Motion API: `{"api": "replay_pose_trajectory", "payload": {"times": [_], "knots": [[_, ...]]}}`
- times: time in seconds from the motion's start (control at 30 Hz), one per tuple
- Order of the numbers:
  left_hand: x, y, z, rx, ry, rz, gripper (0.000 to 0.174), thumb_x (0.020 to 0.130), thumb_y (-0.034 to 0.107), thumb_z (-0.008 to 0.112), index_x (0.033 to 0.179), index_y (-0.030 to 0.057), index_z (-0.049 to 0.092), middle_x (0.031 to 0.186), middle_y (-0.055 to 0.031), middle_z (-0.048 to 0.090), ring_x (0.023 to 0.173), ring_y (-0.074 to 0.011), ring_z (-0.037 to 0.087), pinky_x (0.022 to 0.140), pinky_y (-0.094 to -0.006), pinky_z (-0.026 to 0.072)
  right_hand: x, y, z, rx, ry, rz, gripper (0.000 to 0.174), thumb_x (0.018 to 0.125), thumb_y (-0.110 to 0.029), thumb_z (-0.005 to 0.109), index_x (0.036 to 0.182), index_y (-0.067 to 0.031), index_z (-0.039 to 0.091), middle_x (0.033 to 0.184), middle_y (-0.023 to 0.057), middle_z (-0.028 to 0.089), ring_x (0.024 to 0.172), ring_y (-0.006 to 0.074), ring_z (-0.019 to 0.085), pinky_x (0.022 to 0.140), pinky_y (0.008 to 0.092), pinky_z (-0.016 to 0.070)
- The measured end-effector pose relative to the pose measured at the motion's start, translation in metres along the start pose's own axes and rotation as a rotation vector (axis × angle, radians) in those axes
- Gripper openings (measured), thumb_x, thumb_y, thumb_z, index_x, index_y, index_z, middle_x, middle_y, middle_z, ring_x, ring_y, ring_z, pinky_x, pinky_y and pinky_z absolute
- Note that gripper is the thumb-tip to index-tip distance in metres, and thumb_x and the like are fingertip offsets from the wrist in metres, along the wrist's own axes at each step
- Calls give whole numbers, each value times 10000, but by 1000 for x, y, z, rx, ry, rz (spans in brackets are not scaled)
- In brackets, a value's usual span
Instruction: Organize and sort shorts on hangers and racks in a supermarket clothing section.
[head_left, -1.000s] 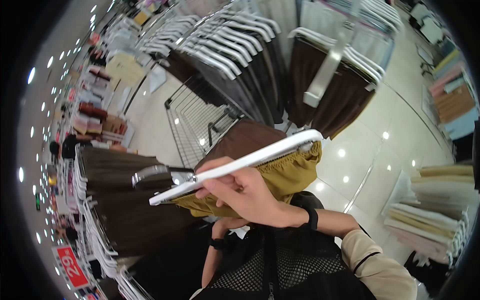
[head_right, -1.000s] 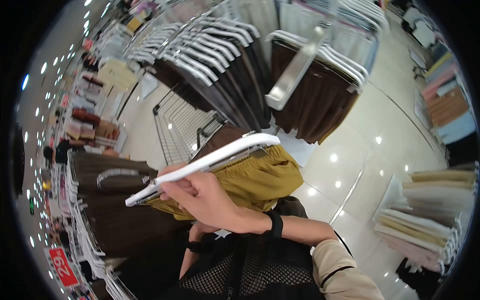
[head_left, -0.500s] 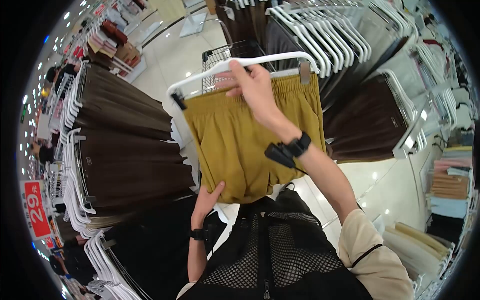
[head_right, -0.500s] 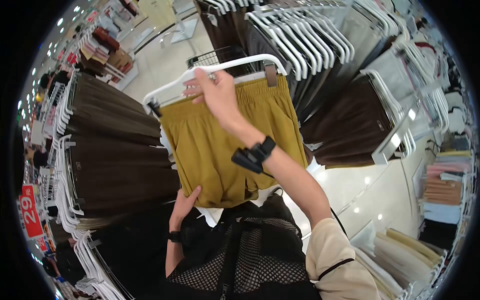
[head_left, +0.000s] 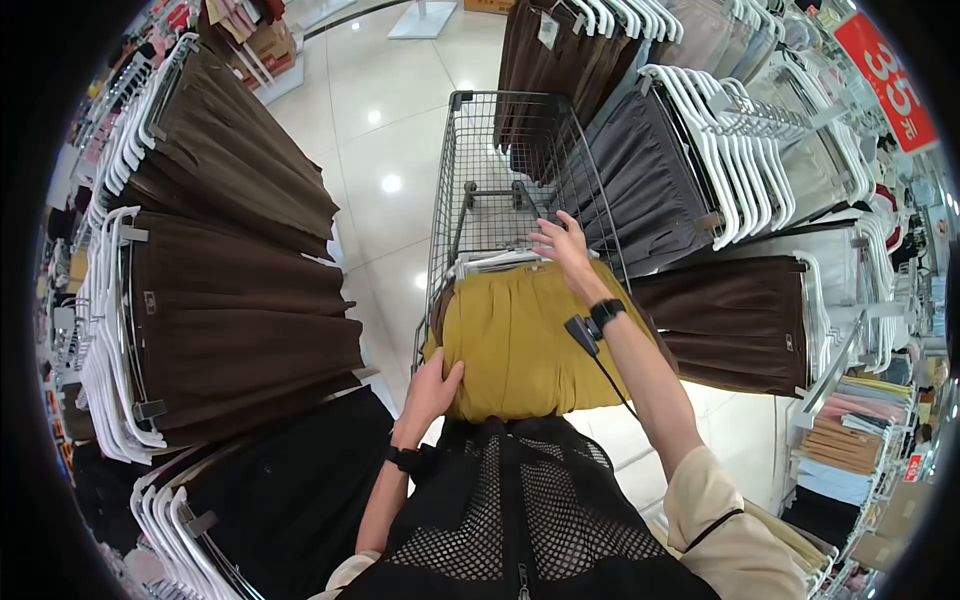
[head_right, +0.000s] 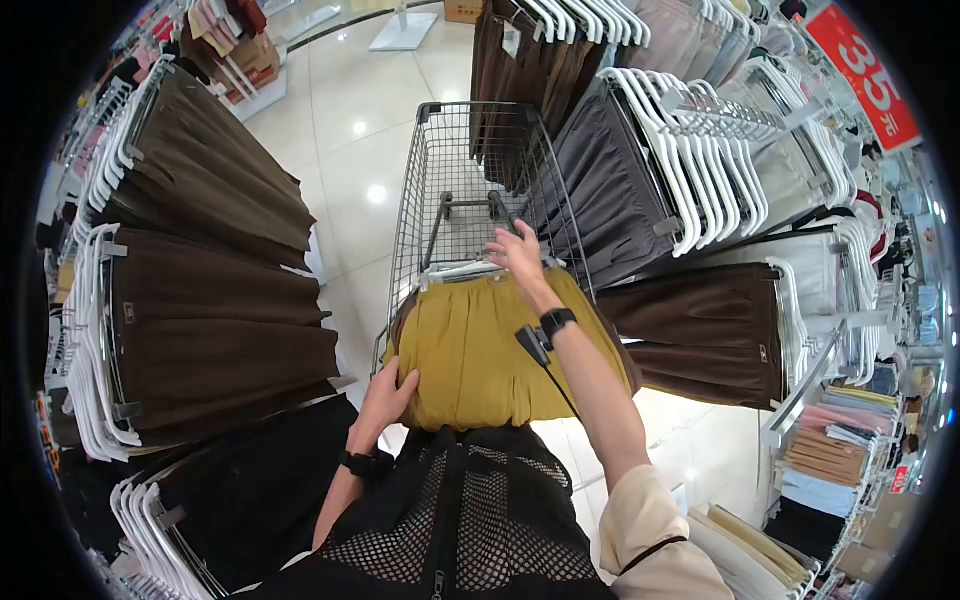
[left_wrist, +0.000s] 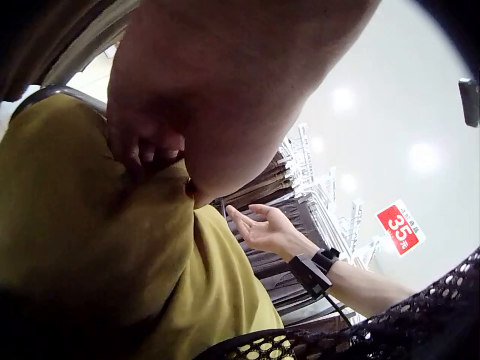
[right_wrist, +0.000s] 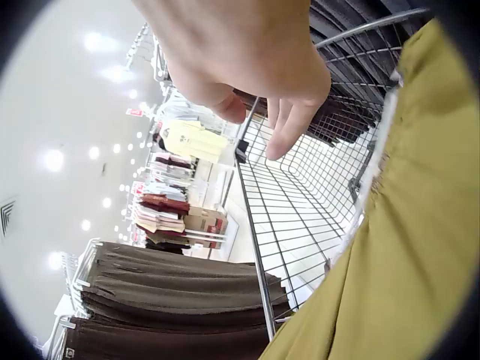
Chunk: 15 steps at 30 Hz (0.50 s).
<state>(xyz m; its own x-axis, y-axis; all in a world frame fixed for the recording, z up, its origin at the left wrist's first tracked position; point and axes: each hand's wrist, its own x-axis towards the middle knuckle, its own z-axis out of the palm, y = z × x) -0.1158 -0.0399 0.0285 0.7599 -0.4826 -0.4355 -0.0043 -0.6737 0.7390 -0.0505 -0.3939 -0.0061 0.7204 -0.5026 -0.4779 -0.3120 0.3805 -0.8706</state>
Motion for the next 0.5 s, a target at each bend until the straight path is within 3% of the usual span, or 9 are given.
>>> {"api": "replay_pose_trajectory", "payload": {"times": [0.03, 0.1, 0.23, 0.3, 0.37, 0.47, 0.5], "knots": [[4, -4, 1, 37, 3, 12, 479, 1035, 341, 636, 1314, -39, 553, 1116, -353, 700, 1088, -552, 643, 925, -547, 534, -6, -5, -6, -4, -27, -33, 555, 1101, -160, 547, 1581, 24, 338, 1395, 209, 659, 1112, 294, 741, 879, 393, 650], [12, -9, 3, 118, 4, 44, 538, 1042, 347, 616, 1419, -17, 494, 1073, -358, 709, 1037, -543, 669, 906, -590, 532, -22, -13, -27, -120, -143, -22, 500, 1077, -147, 598, 1532, 1, 451, 1356, 184, 695, 1094, 251, 745, 871, 372, 630], [24, -2, -3, 130, -52, 9, 560, 1057, 313, 588, 1481, -14, 426, 1072, -371, 702, 1039, -555, 661, 914, -597, 527, -82, -1, -71, -419, -281, -74, 406, 1069, -171, 614, 1446, -28, 573, 1298, 161, 736, 1117, 205, 738, 884, 347, 593], [30, -2, -3, 129, -77, -21, 539, 1063, 292, 582, 1484, -5, 423, 1119, -377, 690, 1095, -550, 649, 933, -586, 518, -106, 28, -101, -676, -232, -298, 427, 1052, -176, 630, 1444, -21, 562, 1333, 200, 710, 1184, 291, 713, 962, 388, 568], [33, 1, -1, 151, -70, -29, 529, 1066, 284, 579, 1481, -8, 430, 1110, -365, 698, 1083, -544, 656, 927, -584, 520, -148, 23, -117, -1014, -150, -409, 454, 1005, -131, 655, 1433, -17, 558, 1354, 249, 671, 1253, 384, 654, 1062, 440, 517], [29, 4, 2, 158, -60, -36, 480, 1068, 274, 573, 1443, -11, 482, 1127, -346, 706, 1075, -527, 664, 924, -564, 528, -184, 25, -147, -1174, 49, -356, 477, 959, -84, 660, 1419, -13, 557, 1395, 281, 615, 1321, 452, 574, 1134, 501, 451], [27, 4, 2, 157, -53, -38, 460, 1069, 271, 571, 1424, -12, 507, 1138, -339, 708, 1074, -520, 666, 924, -554, 531, -188, 30, -161, -1245, 170, -424, 481, 954, -78, 657, 1418, -8, 553, 1402, 284, 606, 1327, 459, 563, 1132, 510, 446]]}}
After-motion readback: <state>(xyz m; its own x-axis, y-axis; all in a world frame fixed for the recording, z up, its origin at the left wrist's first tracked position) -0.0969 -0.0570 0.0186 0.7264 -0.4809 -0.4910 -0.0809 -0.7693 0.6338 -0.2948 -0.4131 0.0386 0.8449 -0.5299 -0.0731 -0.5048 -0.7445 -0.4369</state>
